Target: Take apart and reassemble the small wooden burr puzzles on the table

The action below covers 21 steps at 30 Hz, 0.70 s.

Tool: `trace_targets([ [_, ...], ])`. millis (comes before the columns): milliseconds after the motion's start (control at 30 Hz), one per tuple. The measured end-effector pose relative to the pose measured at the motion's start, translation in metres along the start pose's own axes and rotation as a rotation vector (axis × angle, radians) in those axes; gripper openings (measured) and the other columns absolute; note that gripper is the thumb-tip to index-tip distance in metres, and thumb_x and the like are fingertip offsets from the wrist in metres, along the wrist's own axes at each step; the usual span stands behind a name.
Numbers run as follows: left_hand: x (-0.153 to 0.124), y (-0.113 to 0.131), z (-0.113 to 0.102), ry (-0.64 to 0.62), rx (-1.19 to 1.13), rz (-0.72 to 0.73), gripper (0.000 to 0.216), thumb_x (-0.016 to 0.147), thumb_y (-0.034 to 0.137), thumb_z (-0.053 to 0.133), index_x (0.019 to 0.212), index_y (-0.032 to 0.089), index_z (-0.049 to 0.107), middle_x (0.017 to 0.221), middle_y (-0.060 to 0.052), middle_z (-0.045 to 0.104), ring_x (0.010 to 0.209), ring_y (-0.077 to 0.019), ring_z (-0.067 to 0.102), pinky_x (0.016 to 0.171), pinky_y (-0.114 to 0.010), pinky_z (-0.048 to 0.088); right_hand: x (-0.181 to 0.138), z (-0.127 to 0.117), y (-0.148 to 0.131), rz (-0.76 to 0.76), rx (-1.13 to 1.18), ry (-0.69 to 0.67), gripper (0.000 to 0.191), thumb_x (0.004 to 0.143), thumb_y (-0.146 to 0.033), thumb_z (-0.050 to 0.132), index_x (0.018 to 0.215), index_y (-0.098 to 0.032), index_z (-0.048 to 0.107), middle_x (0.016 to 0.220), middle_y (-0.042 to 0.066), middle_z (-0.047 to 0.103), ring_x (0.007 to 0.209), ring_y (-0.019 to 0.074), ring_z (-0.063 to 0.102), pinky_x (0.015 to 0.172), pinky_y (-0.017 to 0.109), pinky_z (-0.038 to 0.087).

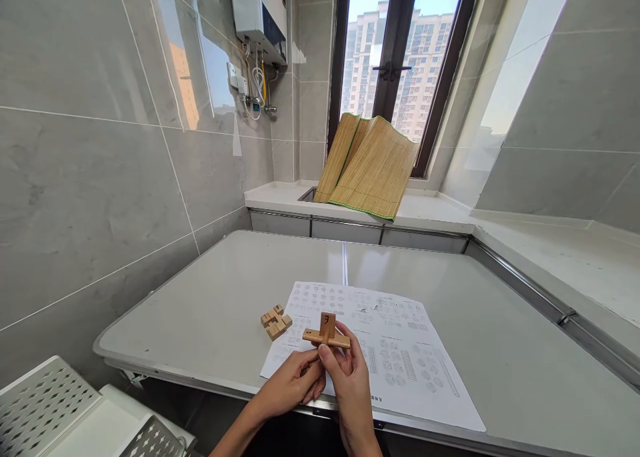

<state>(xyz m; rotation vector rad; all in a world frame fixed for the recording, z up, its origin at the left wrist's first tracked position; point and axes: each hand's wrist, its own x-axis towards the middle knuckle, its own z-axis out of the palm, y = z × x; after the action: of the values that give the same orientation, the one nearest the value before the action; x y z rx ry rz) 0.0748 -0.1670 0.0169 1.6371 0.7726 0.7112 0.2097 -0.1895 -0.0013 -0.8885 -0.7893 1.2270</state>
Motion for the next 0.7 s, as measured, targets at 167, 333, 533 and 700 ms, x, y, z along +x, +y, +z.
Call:
trace_targets([
  [167, -0.001, 0.000, 0.000, 0.012, 0.088, -0.019, 0.041, 0.102, 0.051, 0.047, 0.092, 0.017, 0.067, 0.059, 0.003, 0.055, 0.047, -0.0097, 0.042, 0.051, -0.021, 0.034, 0.018, -0.019, -0.008, -0.049, -0.088, 0.056, 0.072, 0.081, -0.054, 0.080, 0.139, -0.021, 0.055, 0.121, 0.012, 0.075, 0.105, 0.0319, 0.075, 0.096, 0.048, 0.057],
  [333, -0.003, 0.003, -0.001, 0.035, 0.120, -0.037, 0.038, 0.101, 0.048, 0.050, 0.100, 0.017, 0.071, 0.060, 0.004, 0.055, 0.050, -0.0096, 0.042, 0.055, -0.021, 0.036, 0.055, -0.072, -0.039, -0.154, -0.399, 0.186, 0.084, 0.071, -0.056, 0.085, 0.140, -0.023, 0.053, 0.125, 0.010, 0.073, 0.110, 0.0325, 0.073, 0.102, 0.046, 0.052],
  [533, -0.005, 0.004, -0.001, 0.040, 0.124, -0.045, 0.037, 0.100, 0.046, 0.050, 0.099, 0.016, 0.071, 0.061, 0.003, 0.056, 0.054, -0.0099, 0.045, 0.056, -0.021, 0.037, 0.091, -0.138, -0.061, -0.134, -0.981, 0.449, 0.084, 0.068, -0.068, 0.079, 0.134, -0.023, 0.055, 0.130, 0.014, 0.068, 0.104, 0.0375, 0.069, 0.094, 0.057, 0.052],
  [700, -0.003, 0.003, -0.001, 0.053, 0.135, -0.044, 0.039, 0.099, 0.048, 0.050, 0.099, 0.015, 0.072, 0.063, 0.002, 0.056, 0.058, -0.0112, 0.048, 0.059, -0.022, 0.038, 0.111, -0.165, -0.055, -0.213, -1.122, 0.462, 0.081, 0.073, -0.069, 0.074, 0.133, -0.020, 0.051, 0.137, 0.020, 0.062, 0.104, 0.0384, 0.067, 0.091, 0.060, 0.052],
])
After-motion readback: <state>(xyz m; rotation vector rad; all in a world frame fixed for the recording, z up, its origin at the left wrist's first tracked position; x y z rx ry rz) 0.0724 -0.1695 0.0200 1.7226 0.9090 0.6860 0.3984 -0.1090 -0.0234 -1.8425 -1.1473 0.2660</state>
